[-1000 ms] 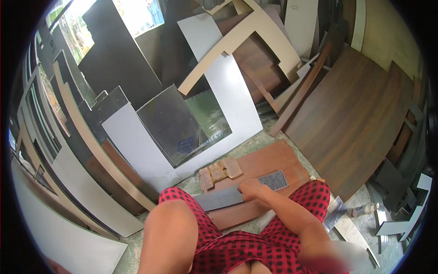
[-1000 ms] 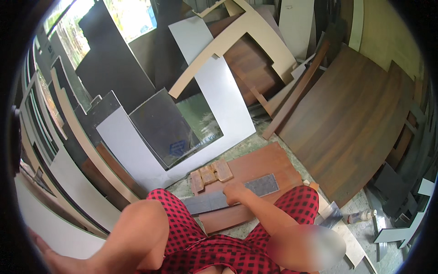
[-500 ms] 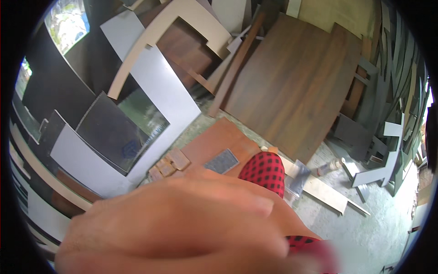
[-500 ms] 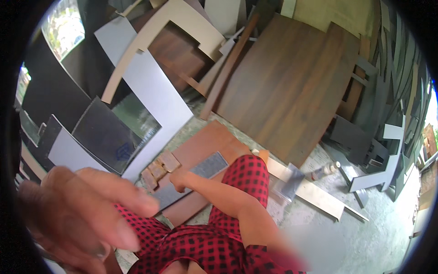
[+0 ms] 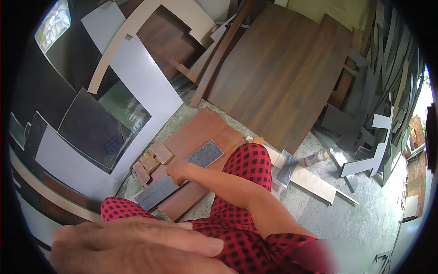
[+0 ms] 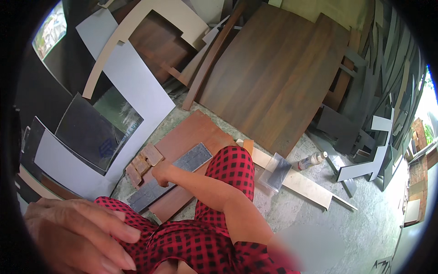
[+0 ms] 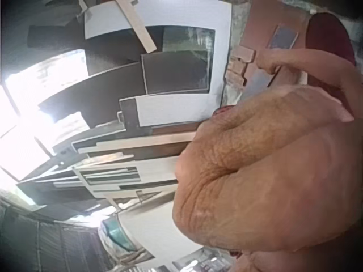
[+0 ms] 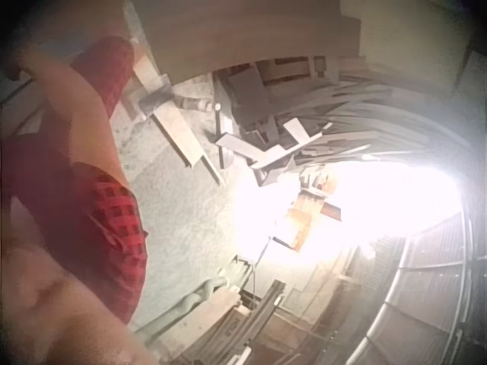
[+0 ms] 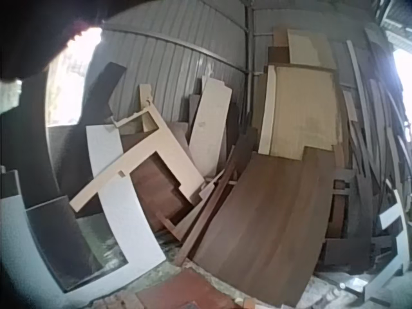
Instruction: The recorder uses a hand-held scraper tool to remove material from the surface of small wood blocks and larger wood panels in a workshop environment.
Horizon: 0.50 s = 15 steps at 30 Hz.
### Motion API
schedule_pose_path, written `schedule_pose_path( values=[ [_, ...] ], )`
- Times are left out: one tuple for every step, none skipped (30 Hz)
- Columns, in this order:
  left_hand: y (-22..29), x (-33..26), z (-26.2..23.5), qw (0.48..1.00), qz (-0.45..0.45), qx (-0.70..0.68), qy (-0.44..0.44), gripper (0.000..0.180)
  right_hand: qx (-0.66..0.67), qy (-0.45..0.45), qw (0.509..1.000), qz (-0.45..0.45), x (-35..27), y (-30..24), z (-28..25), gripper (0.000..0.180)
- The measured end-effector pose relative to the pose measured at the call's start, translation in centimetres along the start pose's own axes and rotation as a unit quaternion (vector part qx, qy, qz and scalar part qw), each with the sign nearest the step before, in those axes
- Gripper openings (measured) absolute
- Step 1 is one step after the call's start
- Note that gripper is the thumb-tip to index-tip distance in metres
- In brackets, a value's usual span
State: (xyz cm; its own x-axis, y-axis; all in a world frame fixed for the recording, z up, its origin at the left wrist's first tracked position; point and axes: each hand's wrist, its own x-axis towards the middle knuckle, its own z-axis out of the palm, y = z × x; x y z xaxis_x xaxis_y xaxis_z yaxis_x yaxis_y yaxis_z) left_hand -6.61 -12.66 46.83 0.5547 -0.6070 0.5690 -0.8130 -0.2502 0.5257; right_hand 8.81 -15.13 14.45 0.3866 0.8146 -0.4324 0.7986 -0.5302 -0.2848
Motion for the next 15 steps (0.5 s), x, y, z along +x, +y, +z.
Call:
schedule_pose_path(
  values=[
    [0.1, -0.4, -0.2, 1.0, -0.003, 0.002, 0.0, 0.029, -0.001, -0.003, 1.0, 0.006, 0.0, 0.0, -0.1, 0.031],
    [0.2, -0.8, -0.6, 1.0, -0.006, 0.005, -0.001, 0.029, -0.004, -0.004, 1.0, 0.006, 0.0, 0.0, -0.1, 0.032],
    [0.3, -1.2, -0.8, 1.0, -0.012, 0.01, -0.001, 0.029, -0.008, -0.005, 1.0, 0.003, 0.0, -0.1, -0.2, 0.032],
    [0.5, -1.6, -1.2, 1.0, -0.017, 0.013, -0.001, 0.029, -0.013, -0.007, 1.0, 0.001, 0.0, -0.2, -0.3, 0.032],
    [0.6, -2.0, -1.5, 1.0, -0.021, 0.016, -0.002, 0.028, -0.007, -0.006, 1.0, -0.001, 0.0, -0.3, -0.3, 0.032],
    [0.8, -2.3, -1.7, 1.0, -0.026, 0.018, -0.001, 0.028, 0.0, -0.006, 1.0, 0.0, 0.1, -0.3, -0.3, 0.032],
    [0.8, -2.6, -1.9, 0.999, -0.029, 0.022, 0.0, 0.028, 0.004, -0.007, 1.0, 0.003, 0.1, -0.3, -0.3, 0.032],
    [0.9, -2.8, -2.2, 0.999, -0.034, 0.025, -0.002, 0.028, 0.007, -0.008, 1.0, 0.005, 0.1, -0.3, -0.2, 0.032],
    [0.9, -3.0, -2.5, 0.999, -0.039, 0.029, -0.004, 0.028, 0.007, -0.008, 1.0, 0.008, 0.2, -0.3, -0.1, 0.032],
    [0.9, -3.1, -2.8, 0.999, -0.041, 0.032, -0.005, 0.027, 0.006, -0.006, 1.0, 0.009, 0.2, -0.3, -0.1, 0.032],
    [1.0, -3.2, -2.8, 0.999, -0.043, 0.033, -0.008, 0.027, 0.01, -0.002, 1.0, 0.01, 0.3, -0.1, 0.0, 0.031],
    [0.9, -3.3, -2.8, 0.998, -0.043, 0.034, -0.012, 0.027, 0.013, 0.002, 1.0, 0.007, 0.2, -0.1, 0.1, 0.03],
    [1.1, -3.3, -2.4, 0.999, -0.04, 0.03, -0.016, 0.027, 0.014, 0.008, 1.0, -0.001, 0.3, -0.1, 0.1, 0.03],
    [0.9, -3.3, -2.1, 0.999, -0.037, 0.027, -0.023, 0.026, 0.014, 0.014, 1.0, -0.002, 0.4, -0.1, 0.0, 0.029],
    [0.7, -3.2, -1.6, 0.999, -0.032, 0.024, -0.028, 0.026, 0.014, 0.019, 1.0, -0.005, 0.4, 0.0, 0.1, 0.029]
  ],
)
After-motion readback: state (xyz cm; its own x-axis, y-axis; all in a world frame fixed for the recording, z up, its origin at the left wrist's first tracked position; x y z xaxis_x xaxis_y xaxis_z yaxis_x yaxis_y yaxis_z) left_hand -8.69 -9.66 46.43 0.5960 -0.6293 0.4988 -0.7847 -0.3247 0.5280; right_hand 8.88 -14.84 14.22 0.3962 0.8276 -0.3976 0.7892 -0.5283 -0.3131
